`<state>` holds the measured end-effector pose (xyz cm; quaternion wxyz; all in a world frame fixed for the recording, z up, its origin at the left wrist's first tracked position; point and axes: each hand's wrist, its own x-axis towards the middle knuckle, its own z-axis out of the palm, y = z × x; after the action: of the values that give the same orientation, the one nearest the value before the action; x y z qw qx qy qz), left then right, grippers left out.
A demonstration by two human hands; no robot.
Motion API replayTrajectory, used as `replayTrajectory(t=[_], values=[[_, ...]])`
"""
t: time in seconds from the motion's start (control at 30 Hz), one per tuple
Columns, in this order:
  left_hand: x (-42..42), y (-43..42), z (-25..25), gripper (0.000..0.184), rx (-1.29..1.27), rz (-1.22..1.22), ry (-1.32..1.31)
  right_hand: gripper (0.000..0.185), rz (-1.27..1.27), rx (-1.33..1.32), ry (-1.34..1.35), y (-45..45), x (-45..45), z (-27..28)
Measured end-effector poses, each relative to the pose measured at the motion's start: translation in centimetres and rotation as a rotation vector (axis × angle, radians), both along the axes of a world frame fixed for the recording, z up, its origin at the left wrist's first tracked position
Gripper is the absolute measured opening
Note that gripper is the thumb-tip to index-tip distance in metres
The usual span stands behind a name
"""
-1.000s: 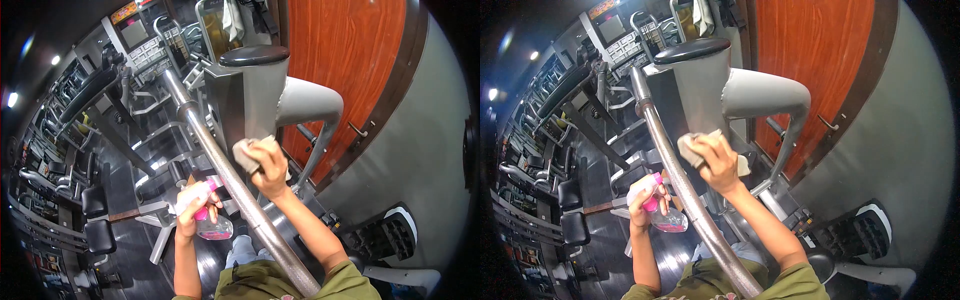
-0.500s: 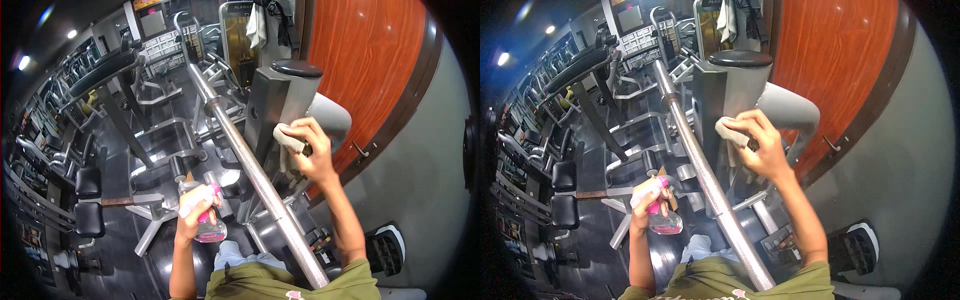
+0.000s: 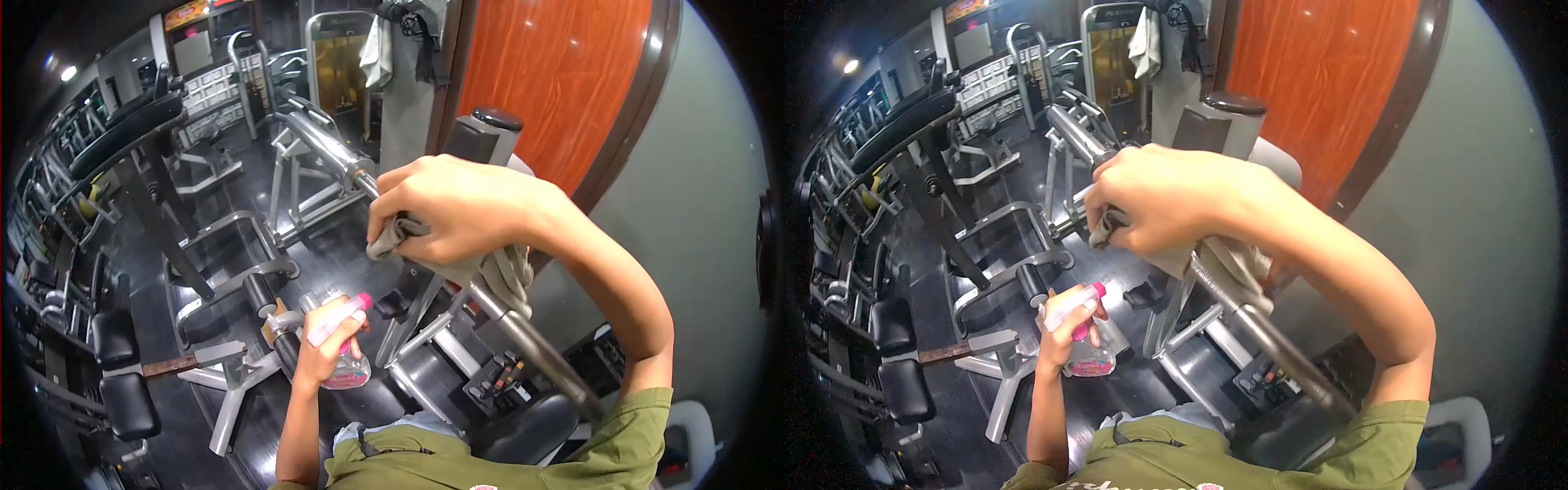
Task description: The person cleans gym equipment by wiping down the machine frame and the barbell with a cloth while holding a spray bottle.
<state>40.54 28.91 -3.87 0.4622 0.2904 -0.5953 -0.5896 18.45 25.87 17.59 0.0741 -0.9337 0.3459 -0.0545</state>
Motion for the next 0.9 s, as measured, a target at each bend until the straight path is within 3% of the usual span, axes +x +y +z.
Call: replayTrajectory(t=[0.2, 0.3, 0.4, 0.47, 0.53, 0.67, 0.77, 0.9], values=[[4.9, -0.1, 0.2, 0.031, 0.022, -0.096, -0.063, 0.024, -0.165, 0.100, 0.184, 1.6, 7.5, -3.4], [6.4, -0.6, -0.9, 0.030, 0.041, -0.138, 0.000, 0.026, -0.408, 0.142, 0.332, 3.0, 9.8, -6.4], [6.9, -0.8, -2.0, 0.027, 0.073, -0.169, 0.047, 0.022, -0.510, 0.012, -0.029, 4.5, 9.1, -12.7], [7.1, -0.7, -2.7, 0.025, 0.070, -0.185, 0.049, 0.025, -0.653, 0.130, -0.327, 6.2, 9.5, -15.9], [7.3, -0.7, -3.3, 0.026, 0.133, -0.194, 0.039, 0.029, -0.761, 0.073, -0.706, 7.7, 10.0, -20.5], [6.8, -0.7, -4.5, 0.025, 0.125, -0.178, -0.062, 0.029, -1.091, -0.352, -1.295, 8.3, 10.1, -29.3], [6.5, -0.5, -5.8, 0.028, 0.114, -0.177, -0.104, 0.024, -1.233, -0.517, -1.556, 6.5, 8.4, -31.2], [6.0, -0.3, -7.0, 0.034, 0.075, -0.150, -0.154, 0.024, -1.207, -0.738, -1.487, 1.8, 6.3, -31.2]])
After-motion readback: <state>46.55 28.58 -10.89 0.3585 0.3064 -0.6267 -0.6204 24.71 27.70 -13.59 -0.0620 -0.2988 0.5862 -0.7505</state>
